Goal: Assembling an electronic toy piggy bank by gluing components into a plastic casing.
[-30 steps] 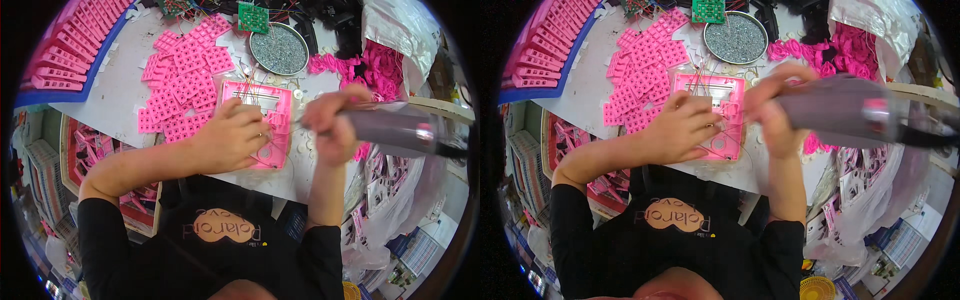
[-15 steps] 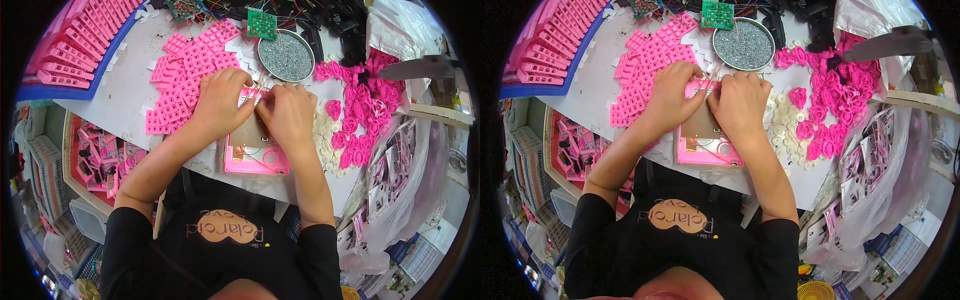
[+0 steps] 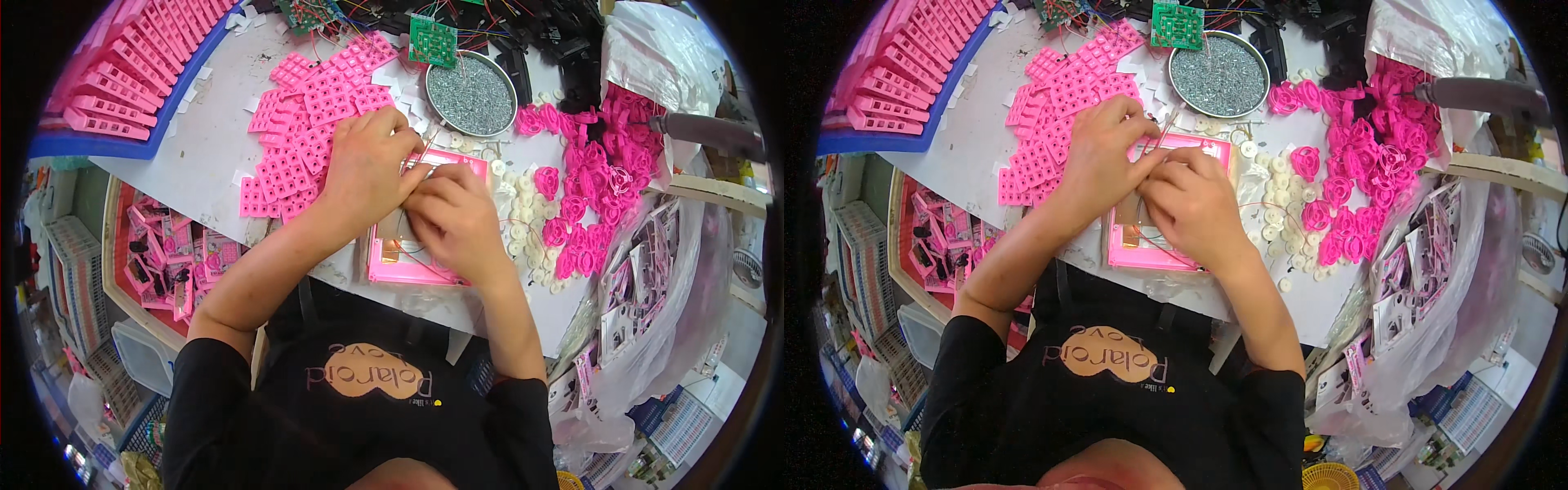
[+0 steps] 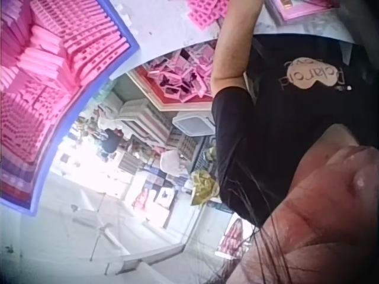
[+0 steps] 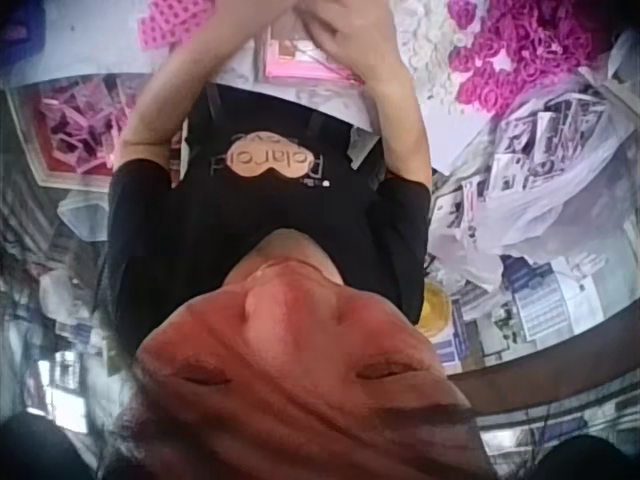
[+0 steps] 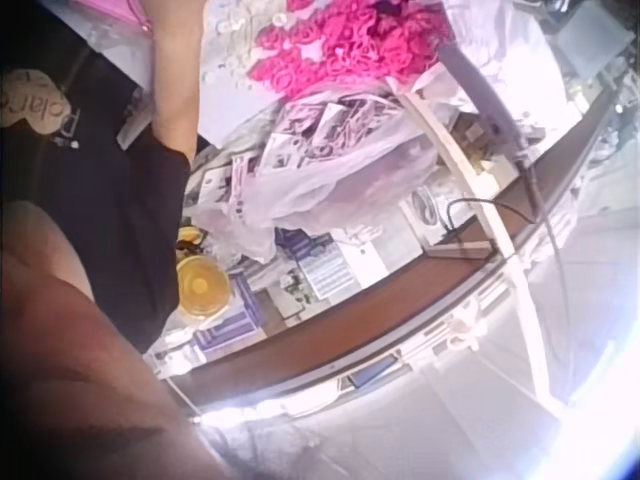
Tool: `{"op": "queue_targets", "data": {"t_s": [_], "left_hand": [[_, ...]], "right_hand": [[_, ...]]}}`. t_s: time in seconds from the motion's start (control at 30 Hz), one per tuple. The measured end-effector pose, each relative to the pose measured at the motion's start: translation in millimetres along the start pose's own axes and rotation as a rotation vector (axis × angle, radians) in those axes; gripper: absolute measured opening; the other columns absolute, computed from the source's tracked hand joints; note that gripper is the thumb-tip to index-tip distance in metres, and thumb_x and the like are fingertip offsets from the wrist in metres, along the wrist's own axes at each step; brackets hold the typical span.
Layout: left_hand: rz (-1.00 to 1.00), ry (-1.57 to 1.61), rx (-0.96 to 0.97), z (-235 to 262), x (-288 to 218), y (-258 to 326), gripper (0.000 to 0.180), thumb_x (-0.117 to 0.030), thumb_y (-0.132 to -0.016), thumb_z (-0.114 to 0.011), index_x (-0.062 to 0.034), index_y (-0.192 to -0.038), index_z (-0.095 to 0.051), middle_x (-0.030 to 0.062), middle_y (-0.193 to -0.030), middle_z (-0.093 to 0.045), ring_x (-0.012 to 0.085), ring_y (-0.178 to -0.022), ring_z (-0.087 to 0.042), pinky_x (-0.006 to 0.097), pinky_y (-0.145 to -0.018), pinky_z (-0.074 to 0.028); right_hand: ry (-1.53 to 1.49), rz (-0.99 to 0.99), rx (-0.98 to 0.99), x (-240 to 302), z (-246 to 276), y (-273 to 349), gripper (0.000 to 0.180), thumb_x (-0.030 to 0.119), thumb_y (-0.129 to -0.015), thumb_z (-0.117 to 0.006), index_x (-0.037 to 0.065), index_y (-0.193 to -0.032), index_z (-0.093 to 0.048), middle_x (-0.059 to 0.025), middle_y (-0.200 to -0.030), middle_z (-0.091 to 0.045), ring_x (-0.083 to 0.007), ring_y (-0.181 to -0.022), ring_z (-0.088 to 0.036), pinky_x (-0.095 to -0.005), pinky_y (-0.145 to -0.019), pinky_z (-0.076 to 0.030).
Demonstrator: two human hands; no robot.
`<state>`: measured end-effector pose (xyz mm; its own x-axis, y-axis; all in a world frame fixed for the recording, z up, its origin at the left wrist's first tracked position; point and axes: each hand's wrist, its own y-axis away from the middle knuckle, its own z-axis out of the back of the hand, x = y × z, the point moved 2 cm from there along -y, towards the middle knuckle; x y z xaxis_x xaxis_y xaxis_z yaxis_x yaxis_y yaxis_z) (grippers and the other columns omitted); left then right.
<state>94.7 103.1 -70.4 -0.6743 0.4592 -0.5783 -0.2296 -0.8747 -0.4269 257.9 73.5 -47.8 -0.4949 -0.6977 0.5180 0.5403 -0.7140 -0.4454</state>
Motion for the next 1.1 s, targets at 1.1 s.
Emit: {"op": "queue_targets", "data": {"t_s": [1.1], "left_hand": [[-0.15,0.161,0.157,-3,0,-21,0.012,-0.015,-0.084,-0.074,-0.0112,-0.093,-0.069,0.0015,-0.082,-0.068,0.0218,-0.081,-0.062,0.041,-0.084,-0.039]], "right_hand": [[0.585,-0.063,0.313,7,24,-10,0.011,0.012,-0.073,-0.064,0.005,-0.074,-0.073,-0.0082,-0.082,-0.064,-0.0257,-0.088,-0.058,-0.0399,-0.082,-0.041]]}}
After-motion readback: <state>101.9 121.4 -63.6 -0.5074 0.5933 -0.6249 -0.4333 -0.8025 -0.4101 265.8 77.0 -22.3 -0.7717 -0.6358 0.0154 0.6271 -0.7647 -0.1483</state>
